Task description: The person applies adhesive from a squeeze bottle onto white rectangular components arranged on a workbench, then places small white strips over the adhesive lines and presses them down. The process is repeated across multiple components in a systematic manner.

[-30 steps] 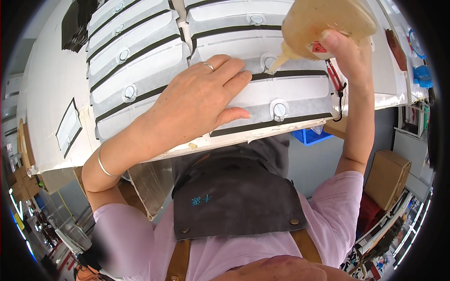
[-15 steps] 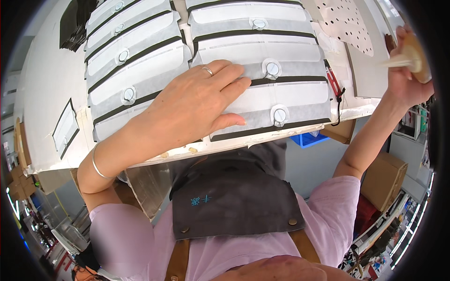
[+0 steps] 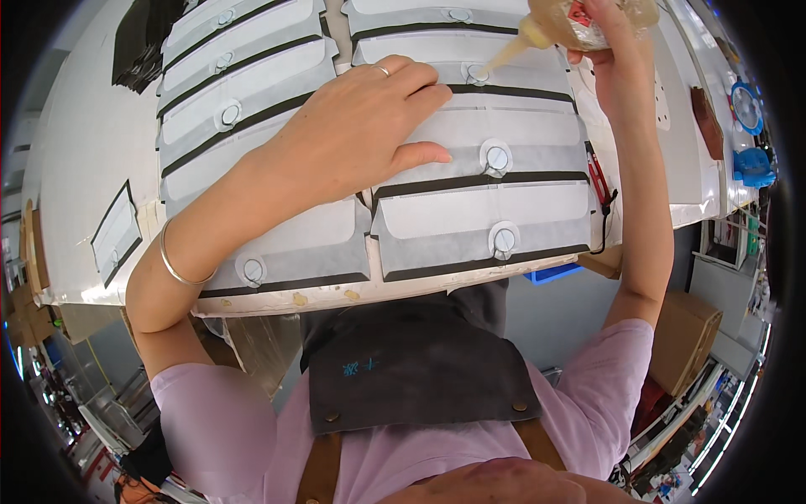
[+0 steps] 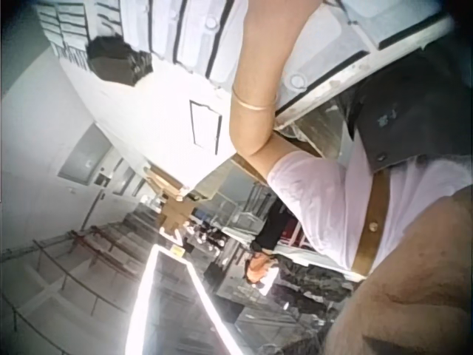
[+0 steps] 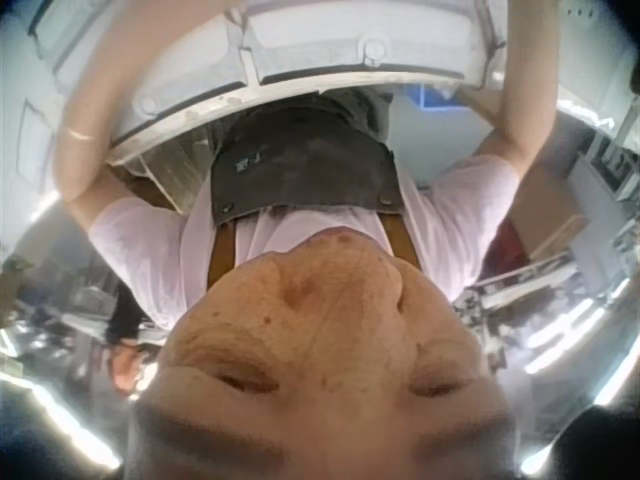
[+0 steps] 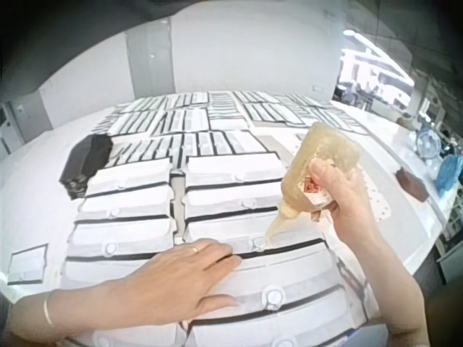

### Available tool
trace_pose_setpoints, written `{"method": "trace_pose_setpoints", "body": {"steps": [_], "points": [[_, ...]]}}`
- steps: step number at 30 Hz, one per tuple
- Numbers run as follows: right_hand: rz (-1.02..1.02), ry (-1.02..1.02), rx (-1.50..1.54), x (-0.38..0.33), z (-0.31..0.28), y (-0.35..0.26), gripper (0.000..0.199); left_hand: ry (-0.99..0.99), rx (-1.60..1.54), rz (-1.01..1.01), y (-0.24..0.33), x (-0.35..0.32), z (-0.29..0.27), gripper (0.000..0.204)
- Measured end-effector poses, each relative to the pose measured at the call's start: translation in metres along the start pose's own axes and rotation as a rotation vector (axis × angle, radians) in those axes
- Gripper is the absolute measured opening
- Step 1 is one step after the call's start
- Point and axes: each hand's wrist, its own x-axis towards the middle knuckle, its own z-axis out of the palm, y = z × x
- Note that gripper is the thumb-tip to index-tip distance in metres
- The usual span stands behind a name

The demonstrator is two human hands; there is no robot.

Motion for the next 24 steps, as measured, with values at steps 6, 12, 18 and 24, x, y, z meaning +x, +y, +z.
{"method": "trace_pose_setpoints", "body": {"steps": [6, 12, 18, 24], "points": [[0.038, -0.001, -0.077, 0.008, 0.013, 0.002, 0.038, -0.029, -0.019, -0.004, -0.005, 0.005, 0.002, 0.056], [-0.167, -0.049, -0.161, 0.009, 0.025, -0.008, 0.041, -0.036, -0.012, -0.010, -0.005, 0.006, 0.003, 0.056], [-0.162, -0.111, -0.176, 0.011, 0.031, -0.020, 0.045, -0.028, -0.021, -0.001, -0.005, 0.005, 0.003, 0.057], [-0.070, -0.222, -0.173, 0.013, 0.017, -0.020, 0.047, -0.038, -0.029, -0.002, -0.005, 0.004, 0.003, 0.058]]}}
